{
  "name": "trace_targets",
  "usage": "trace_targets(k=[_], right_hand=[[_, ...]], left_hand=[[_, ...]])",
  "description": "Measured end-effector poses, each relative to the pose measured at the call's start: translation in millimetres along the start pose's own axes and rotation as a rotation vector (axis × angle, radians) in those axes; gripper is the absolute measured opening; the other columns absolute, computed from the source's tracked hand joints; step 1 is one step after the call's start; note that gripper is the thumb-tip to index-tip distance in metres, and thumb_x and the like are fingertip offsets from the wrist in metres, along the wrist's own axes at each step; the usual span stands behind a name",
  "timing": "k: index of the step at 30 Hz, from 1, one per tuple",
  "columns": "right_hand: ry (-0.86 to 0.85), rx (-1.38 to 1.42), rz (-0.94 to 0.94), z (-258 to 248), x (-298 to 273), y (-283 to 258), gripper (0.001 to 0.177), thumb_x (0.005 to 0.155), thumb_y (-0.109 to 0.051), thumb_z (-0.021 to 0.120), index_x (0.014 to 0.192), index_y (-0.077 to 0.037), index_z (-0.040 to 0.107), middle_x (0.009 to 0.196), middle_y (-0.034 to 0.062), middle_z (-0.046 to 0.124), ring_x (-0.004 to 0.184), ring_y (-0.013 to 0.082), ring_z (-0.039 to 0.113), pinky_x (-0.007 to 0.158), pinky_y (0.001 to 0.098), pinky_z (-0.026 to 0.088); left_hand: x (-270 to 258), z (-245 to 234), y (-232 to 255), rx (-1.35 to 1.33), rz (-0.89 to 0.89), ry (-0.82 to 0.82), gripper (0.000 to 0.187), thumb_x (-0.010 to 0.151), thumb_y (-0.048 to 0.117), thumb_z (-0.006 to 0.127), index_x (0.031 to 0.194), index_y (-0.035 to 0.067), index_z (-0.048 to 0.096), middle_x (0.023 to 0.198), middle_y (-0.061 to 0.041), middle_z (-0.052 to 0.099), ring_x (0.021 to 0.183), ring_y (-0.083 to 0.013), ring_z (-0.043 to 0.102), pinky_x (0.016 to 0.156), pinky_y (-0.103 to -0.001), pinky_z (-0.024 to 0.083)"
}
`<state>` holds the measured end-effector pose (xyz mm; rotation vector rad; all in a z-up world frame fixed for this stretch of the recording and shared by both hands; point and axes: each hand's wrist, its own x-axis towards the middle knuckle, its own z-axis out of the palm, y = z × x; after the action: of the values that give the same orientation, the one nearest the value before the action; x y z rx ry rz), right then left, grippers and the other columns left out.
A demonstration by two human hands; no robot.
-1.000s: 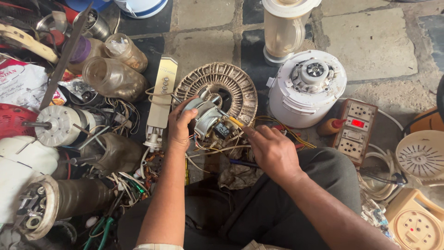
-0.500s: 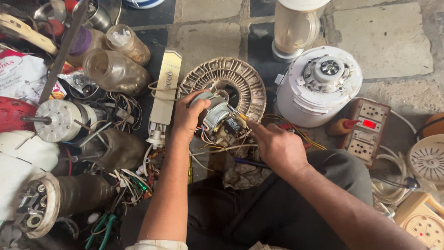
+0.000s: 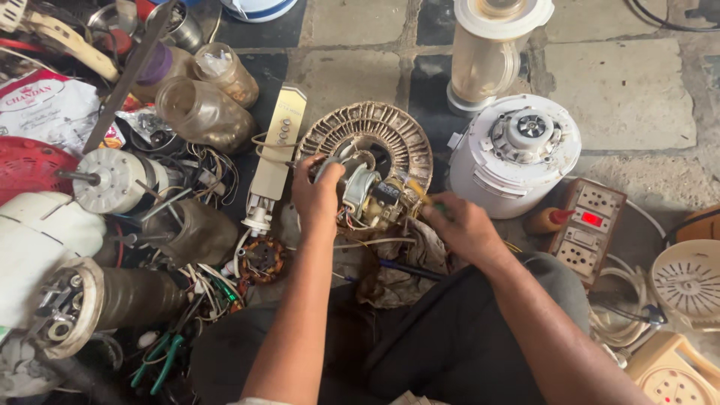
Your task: The person sits on the floor and uses a screwdriver to disassemble a small electric motor. They remove the casing, separate the internal components, and manipulate the wires and rotor assembly.
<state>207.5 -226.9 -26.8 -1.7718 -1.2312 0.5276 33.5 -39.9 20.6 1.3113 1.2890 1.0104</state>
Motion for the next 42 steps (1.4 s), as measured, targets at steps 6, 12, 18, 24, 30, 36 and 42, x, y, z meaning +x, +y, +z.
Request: trace_targets(k=[6,12,18,24,30,36,42], right_hand=[[0.032,-0.001,0.078,10.4,10.2,-52.2,0.086,0.072,-0.036,0.092,0.133,0.004,0.047,0.123,0.0253,0.063,0.114,0.0358,0.065,0.092,0.0454,0.054],[0.177,-0.068,-0.029,31.4,26.6,-88.0,0.090,0.073,-0.034,0.092,0.141,0.001,0.046,0.133,0.0254,0.063,0.123,0.0371,0.063,0.099,0.0452,0.053],[0.109,0.032,0.100,24.2,39.9,-71.7,0.090,0.071,-0.035,0.091,0.139,0.001,0.044,0.123,0.0236,0.067,0.118,0.0313,0.068,0.099,0.0406,0.053],[0.157,-0.002,0.018,31.9,40.6,-60.7,0.088,0.070,-0.032,0.092,0.137,0.002,0.045,0.121,0.0227,0.068,0.118,0.0324,0.067,0.101,0.0416,0.052],[0.054,-0.033,-0.070,24.2,37.1,-61.2,0.091,0.066,-0.027,0.091,0.140,0.001,0.044,0.122,0.0221,0.067,0.115,0.0319,0.068,0.097,0.0406,0.054],[0.027,-0.025,0.031,24.9,39.5,-61.6,0.092,0.063,-0.024,0.091,0.139,0.000,0.043,0.120,0.0218,0.067,0.112,0.0316,0.069,0.095,0.0415,0.054],[0.001,-0.032,0.012,25.2,39.1,-57.8,0.093,0.064,-0.022,0.090,0.139,0.000,0.041,0.122,0.0222,0.066,0.114,0.0309,0.067,0.096,0.0404,0.054]], left_hand=[[38.8,0.1,-9.2,-0.227,-0.282,-0.022,0.082,0.081,0.027,0.088,0.144,0.012,0.038,0.120,-0.004,0.056,0.112,-0.0170,0.052,0.096,-0.039,0.043],[102.7,5.1,-53.0,-0.264,-0.157,-0.165,0.044,0.083,0.034,0.083,0.107,-0.002,0.073,0.108,-0.014,0.074,0.099,-0.0190,0.065,0.089,-0.033,0.052],[134.8,21.8,-61.4,0.022,-0.276,-0.144,0.053,0.080,0.033,0.088,0.111,-0.007,0.072,0.107,-0.017,0.076,0.096,-0.0242,0.069,0.086,-0.037,0.054],[145.4,22.3,-85.4,-0.363,-0.398,-0.172,0.052,0.077,0.027,0.088,0.114,-0.005,0.071,0.110,-0.014,0.075,0.097,-0.0253,0.069,0.086,-0.040,0.056],[130.0,9.0,-93.0,-0.416,-0.411,-0.117,0.023,0.093,0.017,0.076,0.104,-0.003,0.072,0.098,-0.012,0.073,0.086,-0.0238,0.064,0.075,-0.039,0.053],[110.6,4.6,-82.0,-0.802,-0.533,-0.145,0.015,0.095,0.015,0.056,0.099,0.007,0.069,0.094,-0.011,0.075,0.082,-0.0242,0.074,0.072,-0.039,0.062],[107.2,13.0,-72.8,-0.392,-0.303,0.072,0.033,0.079,0.020,0.086,0.096,0.000,0.067,0.095,-0.009,0.073,0.088,-0.0212,0.067,0.082,-0.037,0.056]])
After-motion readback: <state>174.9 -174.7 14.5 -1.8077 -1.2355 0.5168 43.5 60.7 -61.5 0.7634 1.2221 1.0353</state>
